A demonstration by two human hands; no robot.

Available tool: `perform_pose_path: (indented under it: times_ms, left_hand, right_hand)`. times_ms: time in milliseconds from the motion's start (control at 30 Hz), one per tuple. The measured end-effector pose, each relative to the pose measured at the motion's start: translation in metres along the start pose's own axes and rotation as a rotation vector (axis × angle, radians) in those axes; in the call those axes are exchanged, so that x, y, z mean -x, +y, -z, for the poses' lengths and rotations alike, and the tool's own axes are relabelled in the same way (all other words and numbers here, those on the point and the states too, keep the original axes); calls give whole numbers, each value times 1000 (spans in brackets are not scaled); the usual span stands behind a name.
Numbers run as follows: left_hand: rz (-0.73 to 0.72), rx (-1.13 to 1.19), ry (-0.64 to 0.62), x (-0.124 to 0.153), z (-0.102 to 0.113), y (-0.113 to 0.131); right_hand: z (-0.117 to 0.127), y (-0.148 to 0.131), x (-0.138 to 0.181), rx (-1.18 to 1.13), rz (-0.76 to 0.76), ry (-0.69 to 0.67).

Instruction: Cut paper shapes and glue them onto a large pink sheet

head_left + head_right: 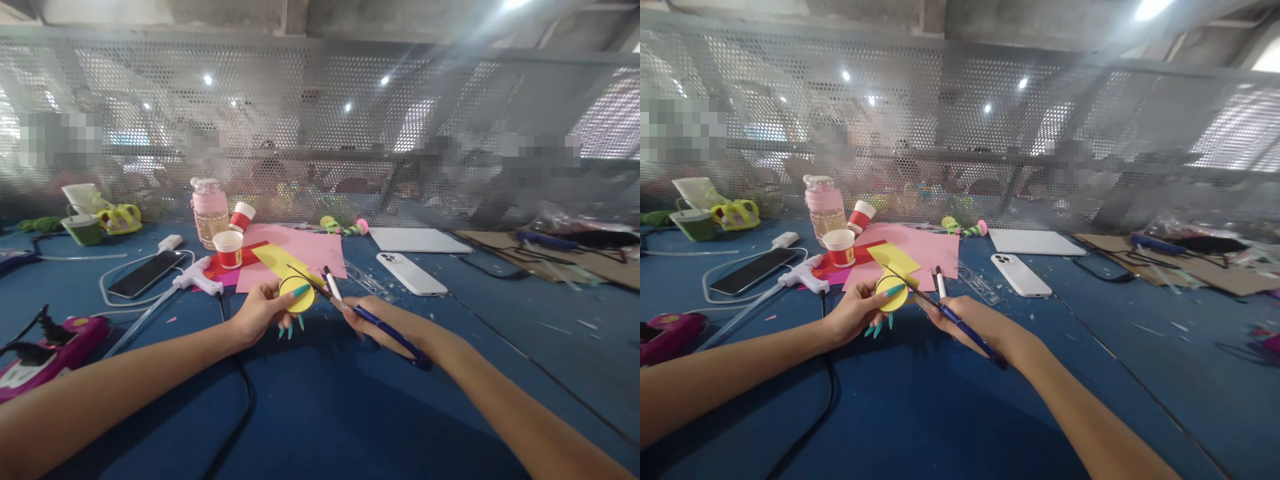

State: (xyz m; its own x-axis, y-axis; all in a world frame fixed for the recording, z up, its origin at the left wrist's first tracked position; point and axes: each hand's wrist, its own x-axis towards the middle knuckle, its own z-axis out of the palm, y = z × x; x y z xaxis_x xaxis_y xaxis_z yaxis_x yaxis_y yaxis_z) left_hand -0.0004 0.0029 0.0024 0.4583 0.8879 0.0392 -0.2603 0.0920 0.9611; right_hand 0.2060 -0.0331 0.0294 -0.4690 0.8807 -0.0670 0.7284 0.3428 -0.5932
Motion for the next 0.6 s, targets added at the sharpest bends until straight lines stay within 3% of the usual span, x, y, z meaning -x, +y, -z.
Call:
perform_pose_path:
  times_ms: [600]
  left_hand:
    - [-9,-14,7,0,2,-3]
  right_hand:
    - [-4,10,-2,58,52,32]
